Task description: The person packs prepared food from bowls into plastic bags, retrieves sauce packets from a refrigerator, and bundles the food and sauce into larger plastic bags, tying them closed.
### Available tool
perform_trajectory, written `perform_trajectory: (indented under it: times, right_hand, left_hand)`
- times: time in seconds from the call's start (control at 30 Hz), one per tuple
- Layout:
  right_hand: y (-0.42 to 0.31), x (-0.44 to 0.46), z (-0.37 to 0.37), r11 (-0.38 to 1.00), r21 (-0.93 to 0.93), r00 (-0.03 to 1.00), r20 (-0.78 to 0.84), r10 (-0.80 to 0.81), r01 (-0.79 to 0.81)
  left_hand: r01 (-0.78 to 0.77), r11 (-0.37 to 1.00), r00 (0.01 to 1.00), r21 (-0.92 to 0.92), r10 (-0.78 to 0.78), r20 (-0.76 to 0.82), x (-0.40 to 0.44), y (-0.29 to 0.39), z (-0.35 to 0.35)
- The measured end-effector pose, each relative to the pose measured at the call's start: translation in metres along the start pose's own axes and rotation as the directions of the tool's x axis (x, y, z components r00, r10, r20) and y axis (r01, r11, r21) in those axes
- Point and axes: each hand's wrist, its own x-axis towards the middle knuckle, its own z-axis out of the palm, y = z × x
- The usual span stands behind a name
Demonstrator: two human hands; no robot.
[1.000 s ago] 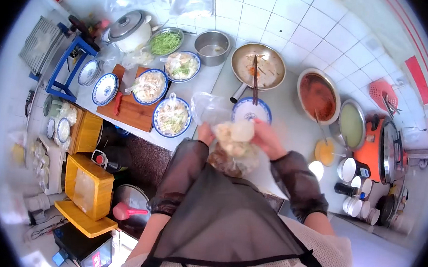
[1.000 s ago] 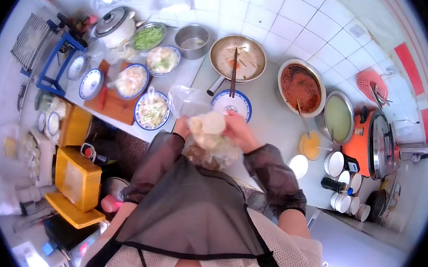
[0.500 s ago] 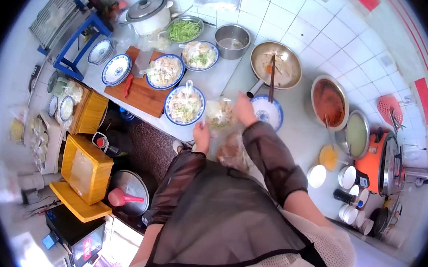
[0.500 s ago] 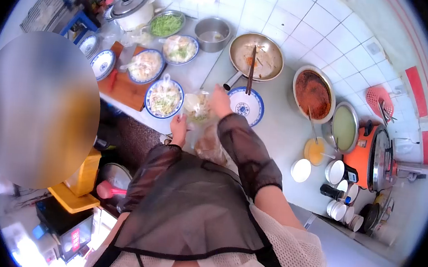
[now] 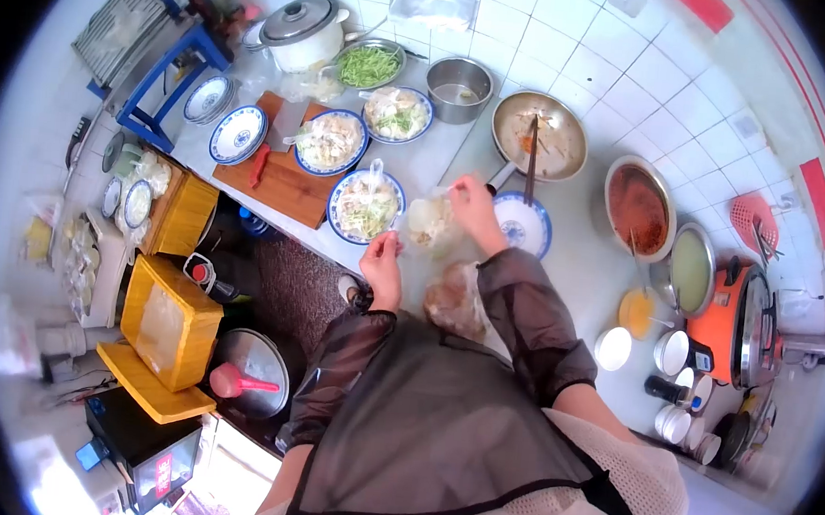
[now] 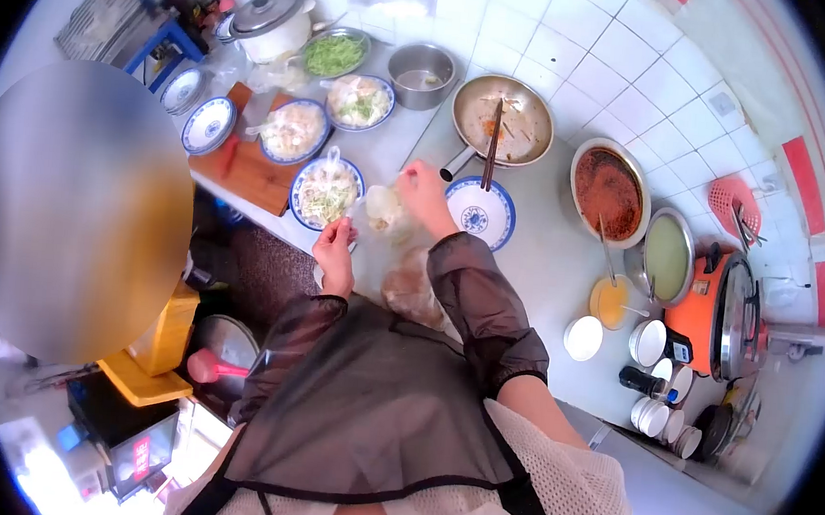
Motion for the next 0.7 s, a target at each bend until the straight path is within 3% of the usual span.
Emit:
perform_trajectory:
  times: [0.03, 0.07, 0.1, 0.13, 0.2, 0.23, 0.27, 0.33, 0.4, 0.47, 0.5, 0.53, 0.57, 0.6, 0.67, 0.7]
  right_hand:
    - [0.004, -0.001, 0.004, 0.847, 0.426, 0.943, 0.236, 0.236, -0.319]
    - [0.006, -0.005, 0.011, 0.847, 0.424, 0.942, 0.24, 0.236, -0.32]
    - [0.003, -0.011, 0.02, 0.986, 0.109, 0.966, 0.239, 0.098, -0.127]
    - [0.0, -0.015, 0.024, 0.972, -0.215, 0.959, 0.283, -0.033, 0.097]
    - [0.007, -0.024, 0.029, 0.943, -0.309, 0.929, 0.371, 0.0, 0.124]
    - [0.009, -0.022, 0.026, 0.9, -0.403, 0.893, 0.448, 0.035, 0.168]
    - [0.012, -0.016, 0.021, 0.897, -0.406, 0.897, 0.441, 0.024, 0.175]
    - [0.006, -0.022, 0.002, 0.931, -0.267, 0.773, 0.634, -0.023, 0.247]
    - [0.027, -0.041, 0.012, 0.945, -0.221, 0.78, 0.623, -0.052, 0.239]
    - [0.036, -0.045, 0.011, 0.96, -0.153, 0.901, 0.404, -0.156, 0.234]
    - [0.03, -0.047, -0.003, 0.96, -0.161, 0.907, 0.395, -0.149, 0.228]
    - [0.012, -0.053, -0.025, 1.0, -0.004, 0.954, 0.298, 0.019, -0.019]
    - [-0.001, -0.056, -0.045, 0.954, 0.175, 0.953, 0.229, 0.2, -0.243]
    - [-0.007, -0.058, -0.06, 0.954, 0.175, 0.953, 0.226, 0.203, -0.244]
    - [-0.006, -0.069, -0.088, 0.856, 0.437, 0.957, 0.044, 0.286, -0.276]
    - [0.0, -0.078, -0.097, 0.818, 0.494, 0.948, 0.047, 0.315, -0.296]
  left_hand:
    - [0.082, 0.994, 0.997, -0.077, -0.082, 0.0, -0.001, -0.001, 0.001]
    - [0.161, 0.975, 0.987, -0.153, -0.162, 0.008, -0.001, -0.003, 0.002]
    - [0.161, 0.975, 0.987, -0.152, -0.162, 0.007, 0.0, 0.001, 0.005]
    - [0.136, 0.98, 0.991, -0.144, -0.134, 0.02, 0.002, 0.005, 0.009]
    - [0.112, 0.986, 0.993, -0.123, -0.108, 0.037, -0.002, 0.012, 0.005]
    - [0.154, 0.954, 0.988, -0.255, -0.147, 0.048, -0.001, 0.019, 0.007]
    - [0.187, 0.902, 0.982, -0.389, -0.175, 0.064, 0.005, 0.026, 0.01]
    - [0.253, 0.885, 0.967, -0.39, -0.239, 0.086, 0.007, 0.031, 0.013]
    - [0.33, 0.89, 0.938, -0.314, -0.272, 0.217, 0.006, 0.026, 0.017]
    - [0.363, 0.871, 0.922, -0.331, -0.285, 0.26, 0.007, 0.034, 0.028]
    - [0.402, 0.869, 0.906, -0.287, -0.333, 0.261, 0.005, 0.04, 0.026]
    - [0.443, 0.865, 0.887, -0.236, -0.384, 0.256, 0.004, 0.047, 0.022]
    - [0.451, 0.866, 0.878, -0.217, -0.386, 0.285, 0.007, 0.052, 0.024]
    - [0.452, 0.866, 0.876, -0.215, -0.386, 0.288, 0.01, 0.059, 0.031]
    - [0.38, 0.913, 0.87, -0.148, -0.298, 0.394, 0.017, 0.073, 0.045]
    - [0.353, 0.925, 0.863, -0.143, -0.263, 0.432, 0.02, 0.067, 0.05]
